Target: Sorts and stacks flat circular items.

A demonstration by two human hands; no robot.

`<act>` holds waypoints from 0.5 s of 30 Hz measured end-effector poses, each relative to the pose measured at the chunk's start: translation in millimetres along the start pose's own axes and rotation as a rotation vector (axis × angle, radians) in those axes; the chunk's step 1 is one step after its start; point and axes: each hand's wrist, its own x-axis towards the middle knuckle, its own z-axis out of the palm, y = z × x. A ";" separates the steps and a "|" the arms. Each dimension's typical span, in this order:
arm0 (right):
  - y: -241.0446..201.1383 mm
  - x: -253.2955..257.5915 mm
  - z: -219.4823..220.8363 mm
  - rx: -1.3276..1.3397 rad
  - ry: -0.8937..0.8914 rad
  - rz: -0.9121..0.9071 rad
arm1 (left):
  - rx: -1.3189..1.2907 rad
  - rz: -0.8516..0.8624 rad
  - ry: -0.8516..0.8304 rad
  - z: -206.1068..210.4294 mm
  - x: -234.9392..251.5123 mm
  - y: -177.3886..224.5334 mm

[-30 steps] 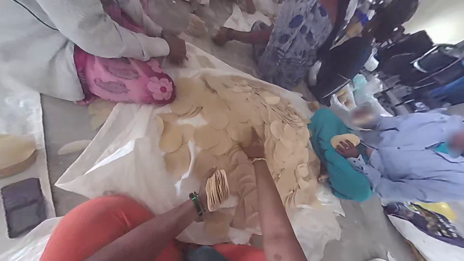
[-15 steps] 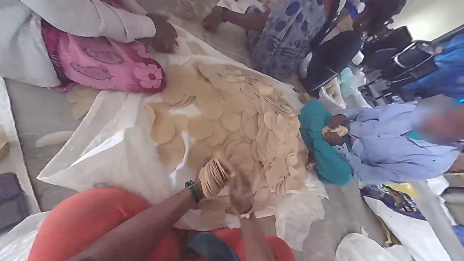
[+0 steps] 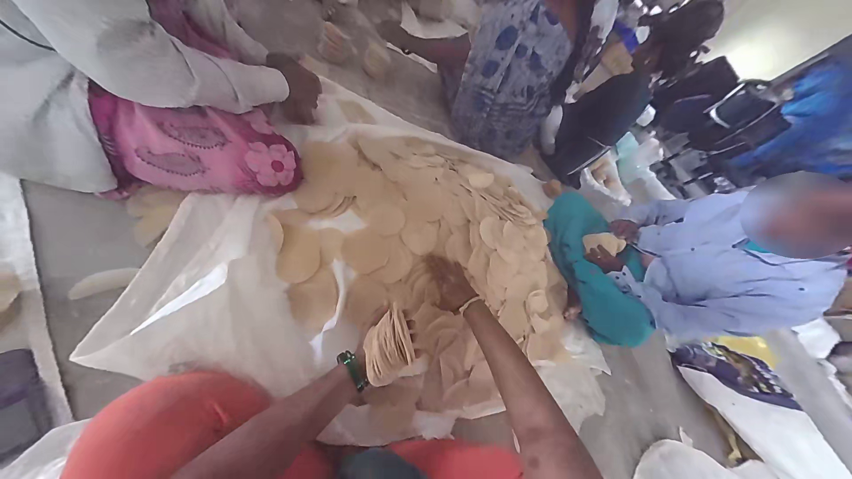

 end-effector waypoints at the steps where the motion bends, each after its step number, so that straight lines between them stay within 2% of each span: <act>1: 2.7 -0.7 3.0 -0.006 0.040 -0.026 | -0.004 0.018 -0.010 -2.1 0.2 1.7; 4: 13.7 -8.4 18.2 0.082 0.085 -0.008 | 0.030 0.107 0.013 -4.7 -2.1 2.7; 7: 14.2 -15.7 12.8 0.208 -0.022 0.128 | -0.001 0.098 0.126 -2.7 1.3 -0.7; 9: 13.7 -25.7 3.9 0.317 0.016 0.165 | -0.048 0.080 0.105 -18.3 13.8 -10.7; 11: 10.6 -46.8 -6.8 0.459 0.202 0.201 | -0.088 0.120 -0.033 -45.8 34.9 -25.6; 13: 3.4 -77.2 -12.5 0.660 0.489 0.296 | -0.135 0.138 -0.145 -56.6 45.3 -30.6; 15: -14.1 -108.4 -9.3 0.876 0.770 0.397 | -0.116 0.089 -0.104 -37.8 31.5 -19.9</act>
